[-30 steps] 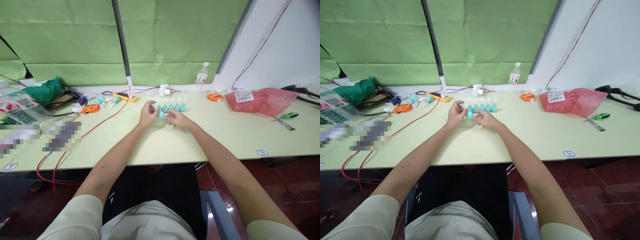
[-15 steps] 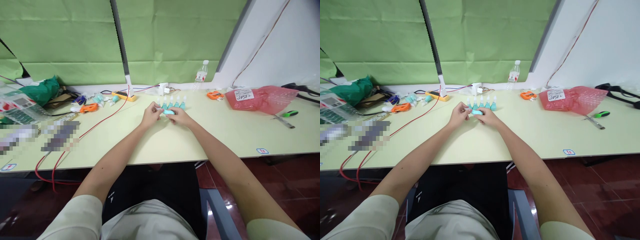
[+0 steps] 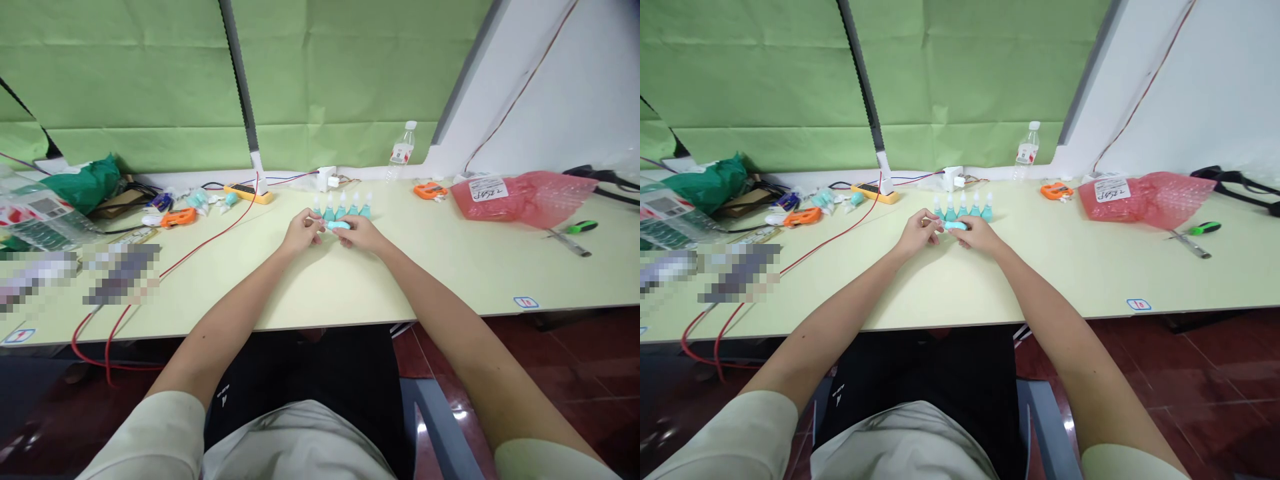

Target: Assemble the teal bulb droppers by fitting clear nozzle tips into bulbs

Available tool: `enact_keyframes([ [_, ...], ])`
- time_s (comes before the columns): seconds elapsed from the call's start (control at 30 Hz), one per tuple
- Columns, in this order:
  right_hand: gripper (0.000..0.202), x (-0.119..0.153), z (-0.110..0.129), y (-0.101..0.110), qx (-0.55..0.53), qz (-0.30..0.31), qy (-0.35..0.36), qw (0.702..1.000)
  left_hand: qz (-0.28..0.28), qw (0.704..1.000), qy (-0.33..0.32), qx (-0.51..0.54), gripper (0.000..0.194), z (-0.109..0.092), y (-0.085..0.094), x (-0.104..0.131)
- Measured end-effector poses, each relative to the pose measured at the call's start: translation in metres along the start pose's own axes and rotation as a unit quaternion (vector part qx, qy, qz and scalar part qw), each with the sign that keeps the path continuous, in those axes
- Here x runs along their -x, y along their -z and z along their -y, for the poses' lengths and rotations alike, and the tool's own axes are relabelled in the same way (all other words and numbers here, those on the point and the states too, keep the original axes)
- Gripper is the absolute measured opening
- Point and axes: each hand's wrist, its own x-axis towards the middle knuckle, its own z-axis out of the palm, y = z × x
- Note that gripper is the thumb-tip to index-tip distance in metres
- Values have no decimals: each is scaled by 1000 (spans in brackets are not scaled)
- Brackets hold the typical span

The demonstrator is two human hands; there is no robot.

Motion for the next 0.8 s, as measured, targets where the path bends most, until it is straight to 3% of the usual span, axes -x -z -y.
enact_keyframes([
  [0.13, 43, -1, 2, 1, -28, -25, -15, 999, 28, 984, -59, -165, 18, 2, -2, 5],
  [0.23, 48, -2, 5, 3, -54, -43, -27, 997, 34, 971, -103, -211, 17, 1, -4, 7],
  [0.47, 53, -2, 4, 3, -34, -49, -24, 998, 44, 969, -162, -182, 7, 2, -9, 3],
  [0.57, 53, -2, 2, 3, -21, -44, -21, 999, 45, 975, -160, -150, 14, 6, -12, 1],
  [0.8, 34, 2, 5, 4, 40, -45, 50, 997, 30, 971, -186, -147, 22, 12, -15, -4],
])
